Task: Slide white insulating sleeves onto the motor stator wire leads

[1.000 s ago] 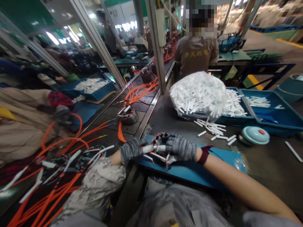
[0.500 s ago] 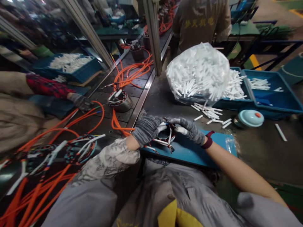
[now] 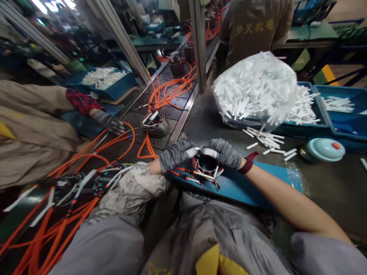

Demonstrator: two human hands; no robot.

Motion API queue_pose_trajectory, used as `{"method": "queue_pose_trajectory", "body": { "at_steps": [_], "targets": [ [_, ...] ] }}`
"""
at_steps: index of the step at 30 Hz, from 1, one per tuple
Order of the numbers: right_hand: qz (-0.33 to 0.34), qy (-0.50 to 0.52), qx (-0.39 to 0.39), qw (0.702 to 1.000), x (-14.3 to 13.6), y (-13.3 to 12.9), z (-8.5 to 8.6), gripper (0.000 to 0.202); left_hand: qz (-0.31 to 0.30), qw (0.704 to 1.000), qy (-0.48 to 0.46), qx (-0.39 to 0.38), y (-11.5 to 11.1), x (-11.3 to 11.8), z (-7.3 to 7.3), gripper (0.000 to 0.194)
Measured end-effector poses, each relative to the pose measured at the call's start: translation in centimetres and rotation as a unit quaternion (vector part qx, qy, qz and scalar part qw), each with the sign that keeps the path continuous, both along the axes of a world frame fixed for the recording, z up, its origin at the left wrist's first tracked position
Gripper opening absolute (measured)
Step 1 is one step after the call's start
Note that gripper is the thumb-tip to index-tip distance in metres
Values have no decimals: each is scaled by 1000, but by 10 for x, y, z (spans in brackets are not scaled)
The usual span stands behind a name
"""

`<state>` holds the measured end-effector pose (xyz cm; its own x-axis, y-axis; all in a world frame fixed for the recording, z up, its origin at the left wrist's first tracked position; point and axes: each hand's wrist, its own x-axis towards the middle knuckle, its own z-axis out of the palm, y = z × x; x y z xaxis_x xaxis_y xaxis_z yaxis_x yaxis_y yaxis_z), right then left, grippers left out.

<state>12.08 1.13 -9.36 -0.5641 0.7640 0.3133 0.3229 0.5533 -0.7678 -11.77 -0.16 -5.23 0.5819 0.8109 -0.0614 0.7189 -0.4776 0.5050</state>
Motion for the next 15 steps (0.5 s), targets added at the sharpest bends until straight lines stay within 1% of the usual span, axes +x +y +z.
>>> {"method": "queue_pose_trajectory", "body": {
  "at_steps": [2, 3, 5, 8, 10, 12, 14, 15],
  "targets": [
    [-4, -4, -4, 1000, 0, -2, -1, 62, -29, 1000, -6, -6, 2, -6, -5, 35],
    [-8, -7, -6, 1000, 0, -2, -2, 62, -40, 999, -2, -5, 4, -7, -5, 37],
    [-18, -25, 2, 1000, -3, -1, -2, 62, -53, 998, 6, -15, 8, -5, -1, 37],
    [-27, -103, 50, 993, -7, 2, -1, 65, -58, 997, 34, -45, 16, 7, 11, 37],
    [-21, -165, 88, 982, -5, 3, 1, 67, -74, 993, 80, -48, 19, 17, 19, 37],
    [-14, -190, 123, 974, 4, 3, 4, 66, -79, 984, 153, -33, 20, 26, 25, 36],
    [-16, -170, 144, 975, 19, 2, 6, 65, -67, 969, 236, -9, 18, 36, 31, 36],
    [-18, -148, 136, 979, 28, 1, 6, 63, -63, 960, 271, 2, 17, 42, 33, 35]
  ]
}}
